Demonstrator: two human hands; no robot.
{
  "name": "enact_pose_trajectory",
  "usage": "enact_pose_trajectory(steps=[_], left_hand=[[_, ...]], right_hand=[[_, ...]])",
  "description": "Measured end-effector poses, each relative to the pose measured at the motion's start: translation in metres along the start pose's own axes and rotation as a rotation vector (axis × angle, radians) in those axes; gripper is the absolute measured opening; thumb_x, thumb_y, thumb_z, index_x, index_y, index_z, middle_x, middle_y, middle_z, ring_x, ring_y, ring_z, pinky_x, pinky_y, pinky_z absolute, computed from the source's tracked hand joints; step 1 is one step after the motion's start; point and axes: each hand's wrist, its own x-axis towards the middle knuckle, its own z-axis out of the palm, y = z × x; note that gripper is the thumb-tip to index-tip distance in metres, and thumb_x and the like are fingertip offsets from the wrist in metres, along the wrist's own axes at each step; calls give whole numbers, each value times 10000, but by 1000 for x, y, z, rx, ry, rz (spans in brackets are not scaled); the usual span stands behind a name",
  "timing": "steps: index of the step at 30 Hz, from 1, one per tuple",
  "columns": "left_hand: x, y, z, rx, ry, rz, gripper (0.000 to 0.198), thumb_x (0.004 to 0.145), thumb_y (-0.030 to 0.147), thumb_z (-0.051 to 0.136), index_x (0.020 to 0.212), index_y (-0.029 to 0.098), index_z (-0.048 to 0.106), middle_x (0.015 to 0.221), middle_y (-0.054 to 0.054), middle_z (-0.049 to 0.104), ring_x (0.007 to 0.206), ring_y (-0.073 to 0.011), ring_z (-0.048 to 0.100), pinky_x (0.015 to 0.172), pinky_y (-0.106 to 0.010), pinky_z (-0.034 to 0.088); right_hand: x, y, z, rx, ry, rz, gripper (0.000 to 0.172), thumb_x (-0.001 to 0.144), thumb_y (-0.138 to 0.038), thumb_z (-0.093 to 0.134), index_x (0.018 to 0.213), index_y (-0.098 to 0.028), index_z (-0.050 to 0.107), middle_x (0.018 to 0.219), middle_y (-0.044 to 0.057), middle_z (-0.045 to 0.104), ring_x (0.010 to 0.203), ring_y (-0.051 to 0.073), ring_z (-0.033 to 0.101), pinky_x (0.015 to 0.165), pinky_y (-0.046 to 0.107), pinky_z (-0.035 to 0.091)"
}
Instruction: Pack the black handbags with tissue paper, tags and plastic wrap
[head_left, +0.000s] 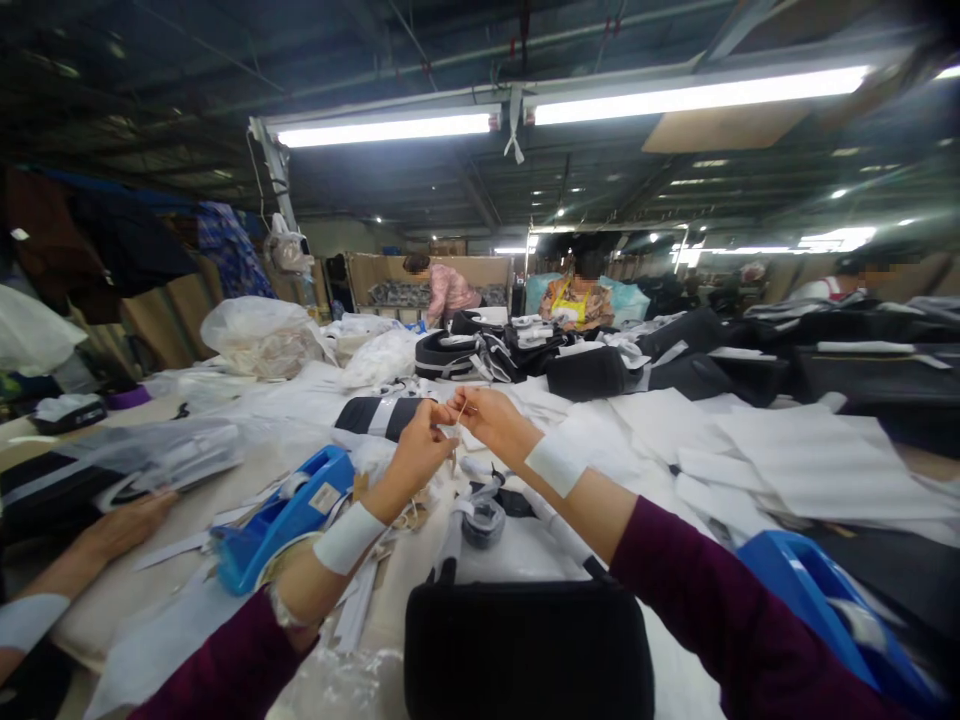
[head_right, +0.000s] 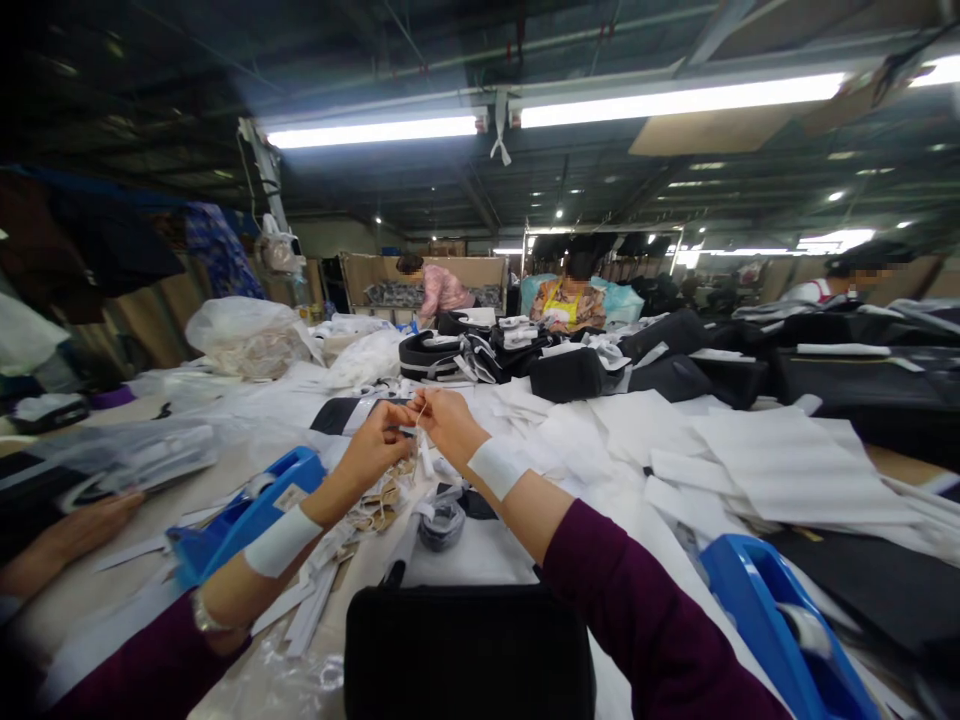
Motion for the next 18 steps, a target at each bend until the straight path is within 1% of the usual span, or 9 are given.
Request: enact_pose_trajectory(steps=[3,5,9,12,13,15,16,17,18], left_hand=[[1,-1,21,-104,-26,-47,323,624,230,603,830,233,354,725,47,572,449,-88,498,444,-227,385],[5,1,26,-99,-58,-37,299,648,268,608,819,226,367,650,56,561,448,-93,505,446,-218,388],[18,13,18,-30,-166,-46,241,674,351,646,747,181,492,478,50,516,371,-80,429,390,-192,301],[29,31,5,14,-206,-42,239,706,373,640,719,161,531,448,46,504,340,-54,355,369,-177,238],[32,39,2,26,-219,-43,231,716,365,638,735,160,533,453,46,509,340,-49,345,368,-171,227],[36,55,-4,48,-289,-65,224,731,349,641,777,162,528,469,41,528,342,-42,327,364,-160,206],[37,63,-6,55,-349,-86,228,739,346,645,799,161,527,486,33,545,345,-38,320,364,-156,198],[38,70,-7,59,-416,-109,234,745,347,650,814,160,526,502,23,560,347,-35,314,363,-153,191],[39,75,-7,61,-480,-129,243,751,350,657,823,158,528,517,14,571,348,-32,309,363,-151,185]], right_hand=[[-2,1,-3,27,55,-35,232,836,-57,475,655,-200,443,604,-22,478,605,98,527,715,251,536],[-3,-1,-8,15,75,-46,234,832,-68,484,652,-208,432,595,-15,480,629,118,544,699,262,541],[-11,-10,-28,-91,50,-1,190,796,-54,491,661,-187,469,602,5,523,648,130,572,681,274,541],[-26,-23,-50,-224,2,70,114,687,-25,560,717,-134,548,641,45,585,665,177,601,685,367,548],[-33,-27,-56,-261,-1,63,159,647,-12,585,762,-122,570,681,53,605,695,189,609,708,388,545],[-44,-36,-65,-307,-1,2,343,573,13,641,881,-129,598,809,49,637,809,188,613,799,379,525],[-48,-40,-68,-322,-39,-45,448,543,17,671,953,-148,602,891,41,646,888,181,605,849,351,505],[-51,-43,-68,-335,-112,-93,544,520,11,698,1023,-172,599,972,32,648,964,174,589,887,321,482],[-53,-45,-67,-351,-220,-135,614,506,-3,718,1077,-191,592,1036,25,646,1022,171,571,908,298,464]])
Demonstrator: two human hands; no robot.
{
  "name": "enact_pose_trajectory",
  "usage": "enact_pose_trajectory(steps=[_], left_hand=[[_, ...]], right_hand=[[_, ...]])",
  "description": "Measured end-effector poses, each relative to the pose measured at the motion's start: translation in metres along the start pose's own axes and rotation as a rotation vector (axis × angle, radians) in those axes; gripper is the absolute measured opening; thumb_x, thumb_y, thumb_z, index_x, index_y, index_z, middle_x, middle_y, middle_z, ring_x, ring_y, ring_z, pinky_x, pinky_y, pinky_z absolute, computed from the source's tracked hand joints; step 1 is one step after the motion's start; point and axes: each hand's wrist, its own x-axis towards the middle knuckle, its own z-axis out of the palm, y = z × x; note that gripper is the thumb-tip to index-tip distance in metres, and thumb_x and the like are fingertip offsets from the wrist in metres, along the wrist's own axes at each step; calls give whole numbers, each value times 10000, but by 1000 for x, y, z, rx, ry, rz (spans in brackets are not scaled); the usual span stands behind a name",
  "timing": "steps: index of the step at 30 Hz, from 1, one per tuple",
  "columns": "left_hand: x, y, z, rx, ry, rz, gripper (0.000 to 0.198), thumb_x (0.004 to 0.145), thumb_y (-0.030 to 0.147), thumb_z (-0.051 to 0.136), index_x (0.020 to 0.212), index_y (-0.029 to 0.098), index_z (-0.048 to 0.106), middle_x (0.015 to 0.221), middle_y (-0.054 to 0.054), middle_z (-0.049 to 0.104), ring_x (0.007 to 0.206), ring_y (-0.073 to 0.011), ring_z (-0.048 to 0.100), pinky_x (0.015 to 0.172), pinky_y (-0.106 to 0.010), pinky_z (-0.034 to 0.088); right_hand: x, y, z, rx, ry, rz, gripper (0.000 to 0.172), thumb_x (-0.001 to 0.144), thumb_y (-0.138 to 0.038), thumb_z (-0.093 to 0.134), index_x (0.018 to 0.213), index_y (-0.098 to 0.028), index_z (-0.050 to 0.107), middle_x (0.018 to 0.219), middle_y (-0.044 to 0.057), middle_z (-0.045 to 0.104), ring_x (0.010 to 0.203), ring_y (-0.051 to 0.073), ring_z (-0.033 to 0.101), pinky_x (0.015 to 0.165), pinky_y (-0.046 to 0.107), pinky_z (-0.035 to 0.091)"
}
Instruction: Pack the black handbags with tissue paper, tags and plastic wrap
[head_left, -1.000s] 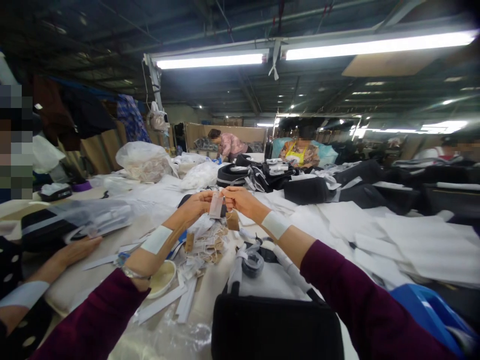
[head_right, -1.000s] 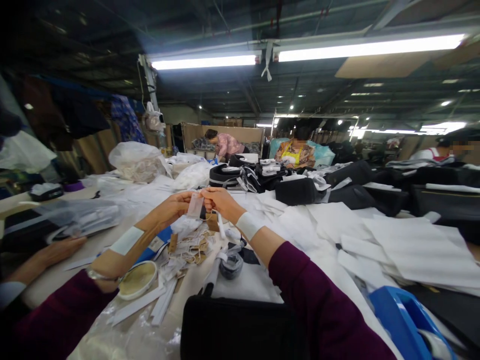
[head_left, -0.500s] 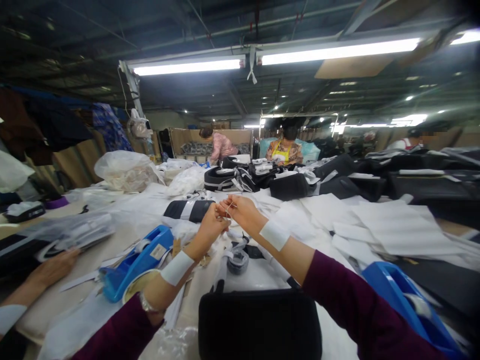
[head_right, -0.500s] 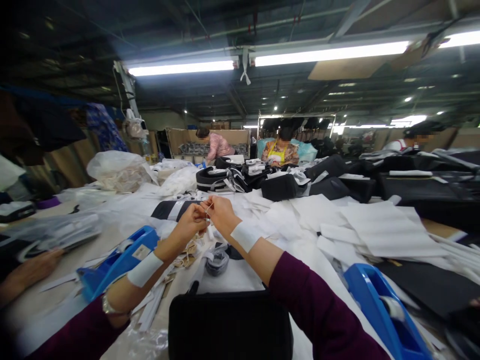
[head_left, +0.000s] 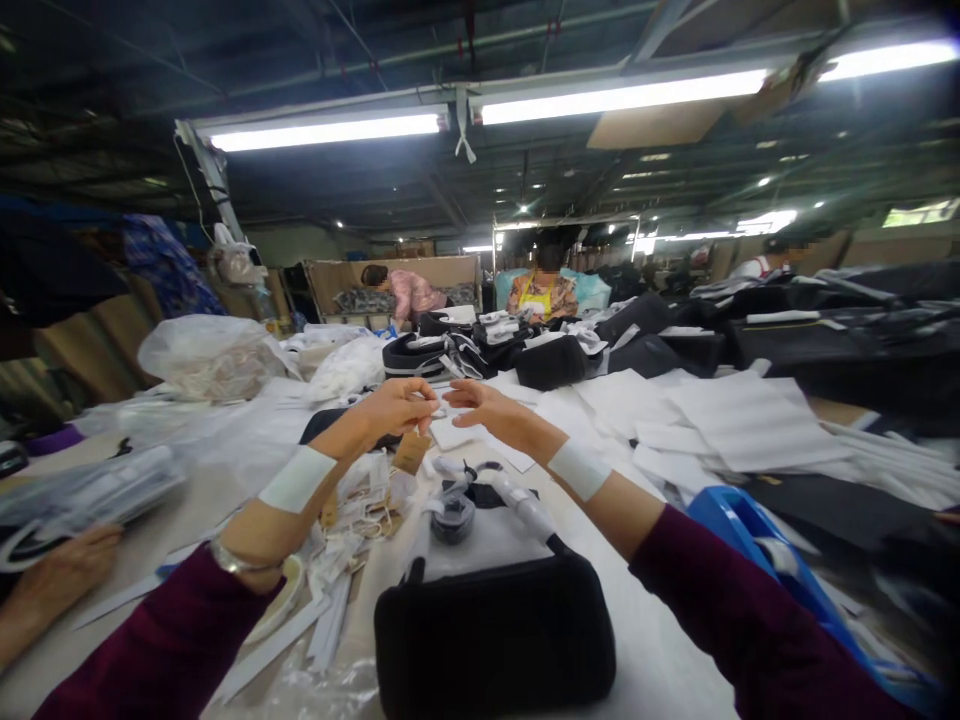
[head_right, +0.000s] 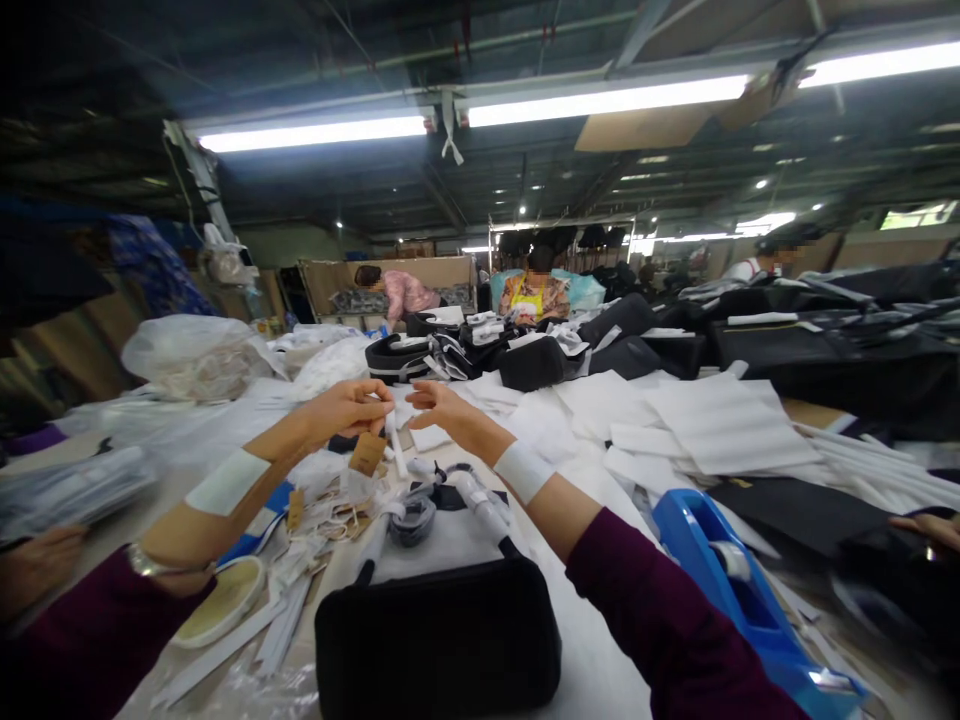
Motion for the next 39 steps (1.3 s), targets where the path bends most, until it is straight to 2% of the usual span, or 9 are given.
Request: enact_pose_trajectory(steps=[2,4,9,12,18,24,30,34,39], left_hand=[[0,8,0,-2,-94,-12,257,759,358,674,832,151,541,542,-2,585,354,-29,316,363,-150,178],[0,12,1,-22,-131,6,260,765,358,684,838,144,557,555,-5,585,361,-27,333,365,-147,163],[-3,14,3,-106,-129,47,247,774,345,693,848,146,568,552,-1,585,378,-63,435,387,-162,260],[-7,20,3,-127,-92,116,242,744,293,726,897,149,607,652,-16,629,508,-107,559,485,-194,390],[-4,37,8,-212,61,221,282,652,212,764,910,145,673,654,16,598,504,-64,480,473,-175,336],[21,13,14,-382,206,290,168,672,235,758,759,127,662,667,-16,636,618,-119,582,620,-229,467],[52,-27,30,-783,222,150,135,727,120,678,849,129,623,714,-28,645,663,-127,630,618,-223,492],[76,-55,54,-725,304,47,73,798,104,546,850,152,566,700,-12,623,668,-96,629,656,-203,494],[100,-94,91,-410,207,-92,73,757,142,581,828,153,592,769,-51,682,641,-120,625,575,-212,466]], right_hand=[[2,-2,5,-35,-242,-98,618,517,-52,735,1102,-194,596,1048,18,654,1025,174,568,890,281,453],[6,0,12,-54,-390,-153,435,554,-108,726,975,-162,630,903,0,664,886,156,587,832,272,452],[14,11,23,-8,-424,-206,120,624,-151,684,724,-130,622,730,1,653,785,151,600,859,299,435],[12,17,20,-13,-474,-195,173,657,-138,651,830,-123,645,781,23,678,803,164,614,861,319,446],[4,24,3,-12,-510,-120,469,657,-91,613,1123,-141,610,757,-9,657,766,142,600,801,298,454],[-1,23,-10,107,-254,-215,299,720,-210,698,1014,-178,659,860,-17,609,648,78,515,715,265,484],[3,37,-41,248,42,-94,231,695,-278,766,834,-114,680,739,-13,573,485,25,361,517,209,400],[7,44,-69,376,75,-26,194,717,-268,733,791,-138,610,766,-16,568,485,22,335,519,197,401],[16,41,-110,-18,230,48,216,795,-352,619,735,-187,492,562,-71,391,447,50,274,482,203,357]])
